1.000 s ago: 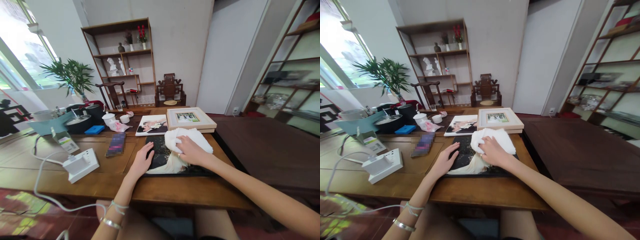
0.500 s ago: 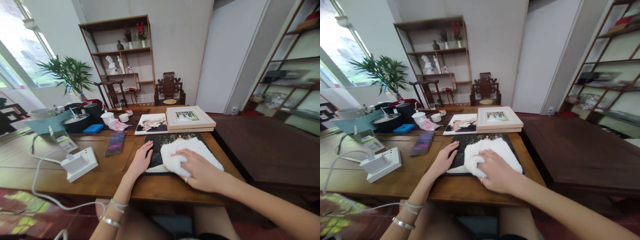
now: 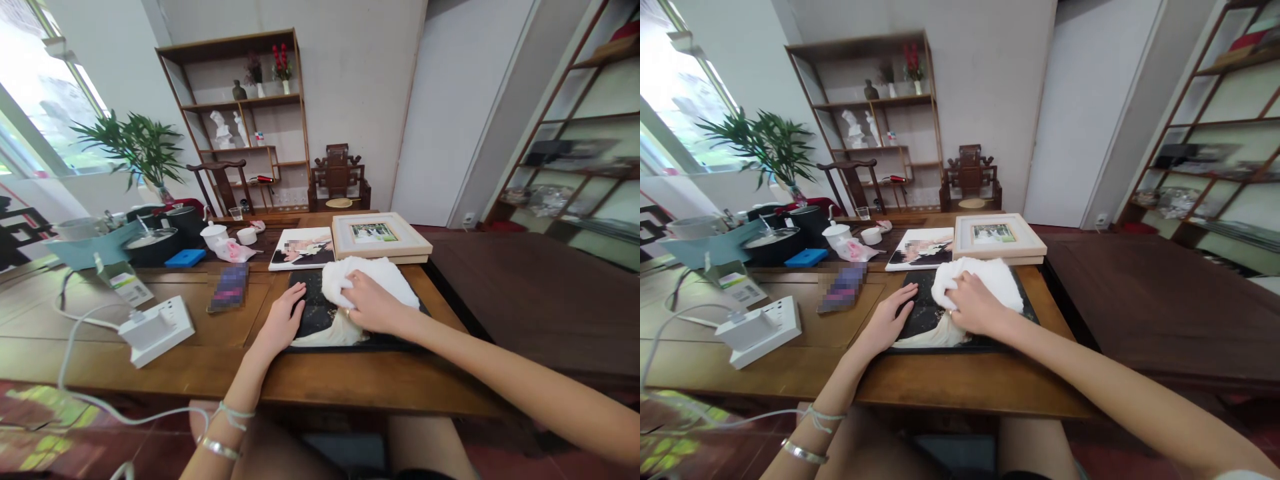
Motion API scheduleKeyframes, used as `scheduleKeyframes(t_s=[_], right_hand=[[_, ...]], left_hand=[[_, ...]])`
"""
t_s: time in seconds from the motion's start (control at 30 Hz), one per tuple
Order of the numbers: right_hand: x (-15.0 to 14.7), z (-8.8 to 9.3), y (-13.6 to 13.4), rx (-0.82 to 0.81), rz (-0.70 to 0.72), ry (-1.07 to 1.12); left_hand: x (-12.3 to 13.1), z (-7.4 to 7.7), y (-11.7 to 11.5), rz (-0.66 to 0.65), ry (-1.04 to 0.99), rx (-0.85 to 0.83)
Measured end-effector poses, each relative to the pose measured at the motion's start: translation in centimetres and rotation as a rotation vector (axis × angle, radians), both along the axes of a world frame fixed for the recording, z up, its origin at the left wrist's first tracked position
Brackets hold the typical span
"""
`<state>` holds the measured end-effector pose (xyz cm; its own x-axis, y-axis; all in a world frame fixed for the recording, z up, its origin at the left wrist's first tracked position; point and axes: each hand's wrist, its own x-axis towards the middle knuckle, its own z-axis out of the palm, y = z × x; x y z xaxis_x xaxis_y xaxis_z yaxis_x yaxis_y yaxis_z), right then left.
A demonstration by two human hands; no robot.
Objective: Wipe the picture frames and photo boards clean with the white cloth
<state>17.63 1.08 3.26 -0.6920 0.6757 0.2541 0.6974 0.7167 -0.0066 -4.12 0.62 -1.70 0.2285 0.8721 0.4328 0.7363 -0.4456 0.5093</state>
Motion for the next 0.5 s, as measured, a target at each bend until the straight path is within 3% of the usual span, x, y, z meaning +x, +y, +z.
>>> scheduleKeyframes(t_s=[0.17,0.27,0.37,0.5], right_hand=[[-0.4,0.0,-7.7,-0.065,0.106,-0.019],[-0.4,0.1,-9.9,-0.092,0.146,-0.013],[-0.5,0.4,-8.9,-0.110,0.172,0.017],[-1.0,0.7,-4.5,-0.070,0.127,0.008]], left_hand=[[0.0,0.0,0.0,0.005,0.004,-0.002],[0.0,0.1,0.0,0.010,0.022,-0.008],[0.0,0.1,0.0,0.008,0.034,-0.008],[0.0,0.0,0.0,0.003,0.019,-0.002]])
